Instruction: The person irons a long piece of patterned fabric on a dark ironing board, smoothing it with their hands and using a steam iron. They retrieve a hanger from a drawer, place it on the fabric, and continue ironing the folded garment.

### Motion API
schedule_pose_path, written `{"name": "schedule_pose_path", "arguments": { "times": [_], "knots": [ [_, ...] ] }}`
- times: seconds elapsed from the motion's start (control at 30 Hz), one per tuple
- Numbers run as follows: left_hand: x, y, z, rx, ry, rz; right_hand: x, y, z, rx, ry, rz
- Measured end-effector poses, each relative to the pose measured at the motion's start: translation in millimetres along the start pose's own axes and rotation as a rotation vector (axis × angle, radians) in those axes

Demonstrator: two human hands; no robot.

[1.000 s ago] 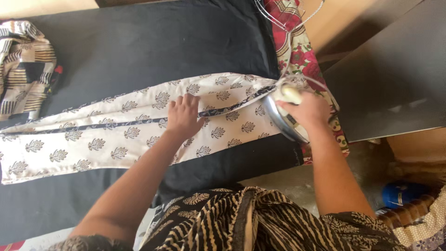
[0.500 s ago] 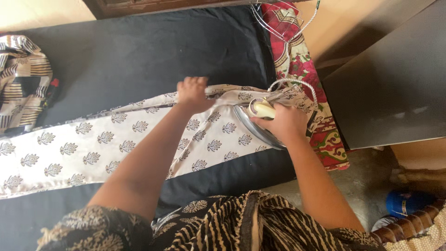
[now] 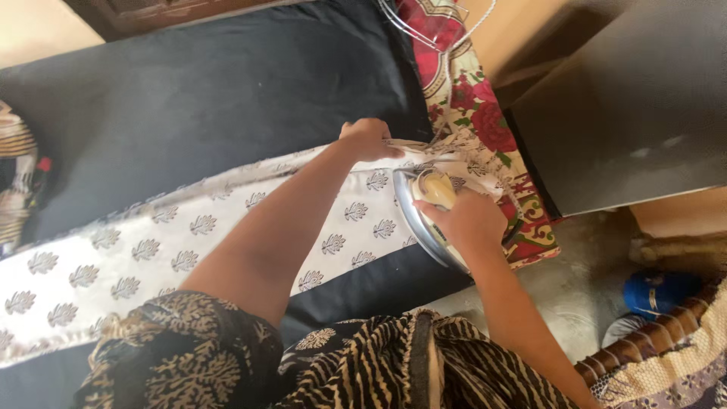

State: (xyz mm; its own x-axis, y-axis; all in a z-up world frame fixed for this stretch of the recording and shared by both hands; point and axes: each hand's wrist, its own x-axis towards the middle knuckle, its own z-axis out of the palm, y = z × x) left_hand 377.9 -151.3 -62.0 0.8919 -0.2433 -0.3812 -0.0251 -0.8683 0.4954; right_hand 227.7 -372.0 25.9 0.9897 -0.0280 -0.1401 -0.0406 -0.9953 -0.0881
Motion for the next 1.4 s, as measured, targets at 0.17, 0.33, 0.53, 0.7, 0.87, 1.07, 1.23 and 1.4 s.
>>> {"name": "schedule_pose_path", "arguments": {
  "times": [0.17, 0.33, 0.53, 0.7, 0.87, 1.07, 1.23, 1.4],
  "knots": [
    [6, -2, -24, -0.157, 0.074, -0.031, -6, -4, -4, 0.029, 0.040, 0.050],
    [2, -15, -36, -0.113, 0.149, -0.023, 2, -18, -6, 0.152, 0.103, 0.104],
    [2, -26, -24, -0.165, 0.300, 0.022, 39, -36, 4, 0.165, 0.222, 0.008],
    [-9, -41, -18, -0.068, 0.408, -0.058, 70, -61, 3, 0.139, 0.138, 0.029],
    [-50, -92, -36, -0.006, 0.193, -0.195, 75, -69, -10, 0.266, 0.185, -0.229],
    [-87, -123, -44, 0.191, 0.030, -0.333, 71, -66, -19, 0.070, 0.080, -0.556],
    [-113, -121, -55, 0.121, 0.046, -0.430, 78, -74, -16, 0.041, 0.246, -0.708],
    [-124, -130, -54, 0.097, 0.165, -0.381, 93, -108, -18, 0.056, 0.050, -0.342]
  ]
}}
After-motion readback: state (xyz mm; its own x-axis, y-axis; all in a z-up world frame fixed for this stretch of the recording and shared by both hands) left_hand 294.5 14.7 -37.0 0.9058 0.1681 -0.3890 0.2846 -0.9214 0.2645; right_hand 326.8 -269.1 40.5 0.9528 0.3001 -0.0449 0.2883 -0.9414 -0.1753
